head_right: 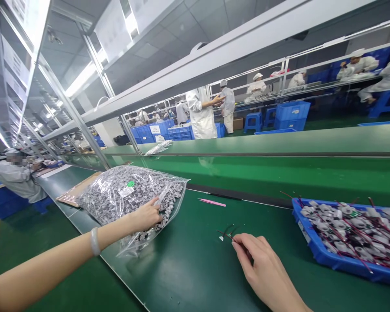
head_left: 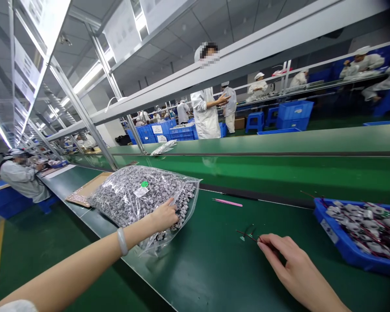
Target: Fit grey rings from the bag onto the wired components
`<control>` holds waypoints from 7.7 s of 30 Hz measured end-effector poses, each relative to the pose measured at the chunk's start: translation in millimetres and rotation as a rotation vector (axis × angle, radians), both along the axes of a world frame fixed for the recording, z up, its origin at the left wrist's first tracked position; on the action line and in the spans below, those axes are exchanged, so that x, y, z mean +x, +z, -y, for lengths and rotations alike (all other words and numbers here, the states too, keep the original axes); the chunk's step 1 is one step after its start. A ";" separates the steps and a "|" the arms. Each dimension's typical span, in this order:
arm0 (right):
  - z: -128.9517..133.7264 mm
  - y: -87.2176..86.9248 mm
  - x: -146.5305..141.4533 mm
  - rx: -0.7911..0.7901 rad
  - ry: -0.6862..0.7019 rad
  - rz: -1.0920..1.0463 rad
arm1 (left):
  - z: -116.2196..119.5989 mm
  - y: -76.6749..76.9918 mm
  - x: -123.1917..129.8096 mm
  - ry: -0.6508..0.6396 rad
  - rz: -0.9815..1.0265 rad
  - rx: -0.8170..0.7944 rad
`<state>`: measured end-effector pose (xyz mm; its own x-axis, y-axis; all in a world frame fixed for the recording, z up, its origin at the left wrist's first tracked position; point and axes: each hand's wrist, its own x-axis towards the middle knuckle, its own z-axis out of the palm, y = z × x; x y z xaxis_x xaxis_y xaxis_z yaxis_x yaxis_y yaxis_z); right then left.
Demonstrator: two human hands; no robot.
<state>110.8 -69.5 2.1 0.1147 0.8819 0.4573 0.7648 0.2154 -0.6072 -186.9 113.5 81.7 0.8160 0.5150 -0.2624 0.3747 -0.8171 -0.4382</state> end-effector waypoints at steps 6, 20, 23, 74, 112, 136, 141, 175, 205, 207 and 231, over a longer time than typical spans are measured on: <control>2.5 2.4 2.1 -0.058 -0.033 -0.130 | -15.1 5.5 18.3 0.053 0.093 0.032; -2.4 2.2 0.2 -0.175 -0.049 -0.220 | 10.3 -36.5 33.9 0.248 0.363 0.070; -6.4 -5.7 9.2 -0.226 0.004 -0.214 | 6.7 -35.7 29.9 0.277 0.404 0.026; -7.3 7.4 -0.4 -0.043 -0.015 -0.675 | 84.7 -47.1 168.9 0.558 1.524 -1.886; 2.4 14.5 7.8 0.168 0.059 0.003 | 80.6 -50.8 156.1 0.683 1.388 -1.966; -6.3 6.9 -9.8 -0.237 -0.202 -0.790 | 93.3 -67.5 167.6 0.430 1.515 -1.483; -3.9 -1.3 -10.8 -0.114 -0.223 -0.486 | 93.7 -71.5 170.6 0.398 1.552 -1.317; 10.0 43.1 28.5 0.213 -0.323 0.310 | 100.7 -70.2 161.6 0.016 1.476 -0.694; -20.5 5.6 3.7 -0.056 -0.030 0.356 | 68.4 -71.9 155.3 0.148 1.567 -0.616; -20.1 3.4 3.8 -0.078 -0.038 0.377 | 67.1 -73.4 155.5 0.162 1.568 -0.616; -3.6 5.7 18.4 0.049 -0.010 0.281 | -12.3 -57.3 69.9 0.752 1.015 -0.176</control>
